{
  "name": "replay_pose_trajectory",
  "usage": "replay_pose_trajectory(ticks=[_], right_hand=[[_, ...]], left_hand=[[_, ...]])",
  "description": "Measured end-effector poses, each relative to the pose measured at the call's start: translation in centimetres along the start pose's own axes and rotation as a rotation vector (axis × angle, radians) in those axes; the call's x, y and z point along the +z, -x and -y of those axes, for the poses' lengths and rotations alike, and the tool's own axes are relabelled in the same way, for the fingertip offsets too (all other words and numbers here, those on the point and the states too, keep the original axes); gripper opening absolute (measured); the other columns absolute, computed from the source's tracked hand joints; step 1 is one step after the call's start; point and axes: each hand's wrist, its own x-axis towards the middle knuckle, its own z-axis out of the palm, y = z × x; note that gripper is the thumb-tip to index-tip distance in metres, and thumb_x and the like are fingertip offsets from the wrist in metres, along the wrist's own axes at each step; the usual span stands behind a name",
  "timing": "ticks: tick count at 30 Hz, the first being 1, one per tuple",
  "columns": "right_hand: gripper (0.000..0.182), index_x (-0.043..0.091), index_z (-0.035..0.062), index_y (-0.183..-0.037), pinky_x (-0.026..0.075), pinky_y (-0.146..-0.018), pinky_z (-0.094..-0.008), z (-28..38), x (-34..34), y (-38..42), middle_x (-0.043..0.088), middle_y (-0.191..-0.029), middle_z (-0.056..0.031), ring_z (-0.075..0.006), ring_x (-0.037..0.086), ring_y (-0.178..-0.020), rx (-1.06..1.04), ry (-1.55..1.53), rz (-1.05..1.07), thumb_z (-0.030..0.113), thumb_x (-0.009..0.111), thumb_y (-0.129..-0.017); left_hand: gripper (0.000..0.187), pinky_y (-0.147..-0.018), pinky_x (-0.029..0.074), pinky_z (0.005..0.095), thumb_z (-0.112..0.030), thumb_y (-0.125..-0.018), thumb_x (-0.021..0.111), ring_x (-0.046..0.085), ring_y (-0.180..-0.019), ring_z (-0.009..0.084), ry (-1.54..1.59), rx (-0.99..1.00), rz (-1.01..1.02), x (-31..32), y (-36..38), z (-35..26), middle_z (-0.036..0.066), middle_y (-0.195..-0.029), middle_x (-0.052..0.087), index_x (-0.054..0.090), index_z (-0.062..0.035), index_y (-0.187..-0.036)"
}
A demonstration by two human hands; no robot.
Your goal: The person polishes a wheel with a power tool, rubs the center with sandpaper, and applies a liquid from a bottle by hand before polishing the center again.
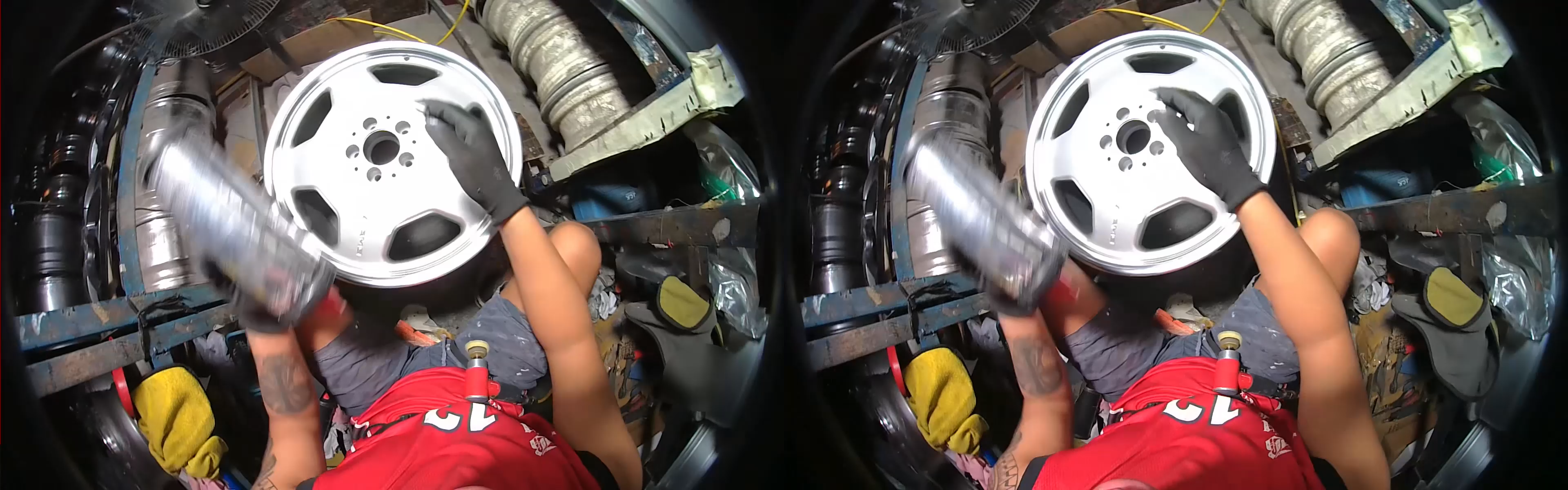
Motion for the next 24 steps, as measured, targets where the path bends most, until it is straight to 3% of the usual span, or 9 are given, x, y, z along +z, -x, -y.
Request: replay_pose_trajectory(ticks=[3,4,8,12,14,16,17,20,24], right_hand=[[0.048,0.065,0.0163,-0.138,0.044,-0.106,-0.0504,-1.3,-0.4,3.2,0.053,-0.149,-0.0229,-0.0350,0.054,-0.133,-0.102,0.849,0.325,0.032,0.066,-0.093],[0.059,0.058,0.0206,-0.146,0.031,-0.117,-0.0574,-0.4,0.0,3.8,0.039,-0.161,-0.0200,-0.0372,0.037,-0.149,-0.008,1.081,0.543,0.042,0.066,-0.091],[0.070,0.049,0.0251,-0.154,0.019,-0.123,-0.0579,-2.2,1.6,6.7,0.037,-0.165,-0.0169,-0.0371,0.029,-0.154,-0.006,1.149,0.542,0.053,0.064,-0.092],[0.073,0.047,0.0242,-0.156,0.019,-0.124,-0.0582,-2.6,2.9,6.7,0.037,-0.164,-0.0181,-0.0386,0.028,-0.154,-0.008,1.180,0.505,0.054,0.065,-0.092],[0.074,0.047,0.0235,-0.156,0.018,-0.124,-0.0586,-2.5,2.9,7.1,0.037,-0.164,-0.0179,-0.0384,0.028,-0.154,-0.010,1.196,0.522,0.055,0.066,-0.092],[0.075,0.047,0.0224,-0.155,0.019,-0.124,-0.0594,-1.8,2.8,7.3,0.036,-0.164,-0.0181,-0.0382,0.028,-0.155,0.026,1.199,0.534,0.055,0.067,-0.091],[0.076,0.048,0.0219,-0.155,0.020,-0.124,-0.0598,-1.6,2.7,7.3,0.036,-0.165,-0.0182,-0.0380,0.028,-0.155,0.042,1.197,0.543,0.055,0.067,-0.090],[0.076,0.049,0.0212,-0.155,0.022,-0.122,-0.0608,-2.0,2.9,6.7,0.036,-0.164,-0.0191,-0.0380,0.029,-0.154,0.029,1.226,0.484,0.056,0.067,-0.090],[0.073,0.049,0.0253,-0.155,0.019,-0.123,-0.0595,-3.0,3.6,7.1,0.040,-0.163,-0.0168,-0.0354,0.029,-0.154,-0.028,1.196,0.472,0.062,0.060,-0.093]], left_hand=[[0.074,-0.101,0.055,0.0444,-0.052,-0.097,0.065,0.066,-0.113,0.0297,-0.045,-0.045,-0.018,-3.4,9.6,-2.8,0.018,-0.133,0.060,0.042,-0.0016,-0.145],[0.074,-0.100,0.055,0.0450,-0.053,-0.096,0.065,0.066,-0.113,0.0301,-0.044,-0.069,-0.034,-4.9,12.8,-3.0,0.018,-0.133,0.060,0.043,-0.0017,-0.145],[0.076,-0.099,0.056,0.0470,-0.057,-0.094,0.065,0.067,-0.109,0.0319,0.055,-0.138,-0.233,-12.0,25.5,-0.7,0.018,-0.131,0.062,0.046,-0.0023,-0.143],[0.074,-0.107,0.051,0.0536,-0.060,-0.096,0.061,0.062,-0.121,0.0363,0.233,-0.129,-0.944,-24.7,38.3,0.8,0.022,-0.136,0.059,0.050,-0.0041,-0.143],[0.076,-0.109,0.049,0.0524,-0.063,-0.092,0.065,0.058,-0.128,0.0350,0.176,-0.107,-1.286,-24.6,38.6,0.7,0.017,-0.138,0.060,0.053,-0.0064,-0.141],[0.069,-0.109,0.048,0.0514,-0.059,-0.095,0.063,0.055,-0.130,0.0322,-0.122,-0.061,-1.401,-25.1,38.9,0.6,0.015,-0.139,0.059,0.054,-0.0093,-0.142],[0.065,-0.108,0.048,0.0512,-0.054,-0.097,0.062,0.054,-0.131,0.0314,0.009,-0.032,-1.490,-26.6,39.6,-0.1,0.015,-0.139,0.058,0.054,-0.0094,-0.143],[0.066,-0.104,0.049,0.0463,-0.055,-0.098,0.064,0.060,-0.120,0.0307,-0.244,-0.180,-1.698,-26.2,38.6,-0.1,0.016,-0.134,0.061,0.056,-0.0022,-0.136],[0.042,-0.095,0.050,0.0387,-0.029,-0.101,0.058,0.060,-0.116,0.0233,-1.218,0.175,-1.233,-17.4,28.1,3.7,0.014,-0.128,0.063,0.059,-0.0002,-0.133]])
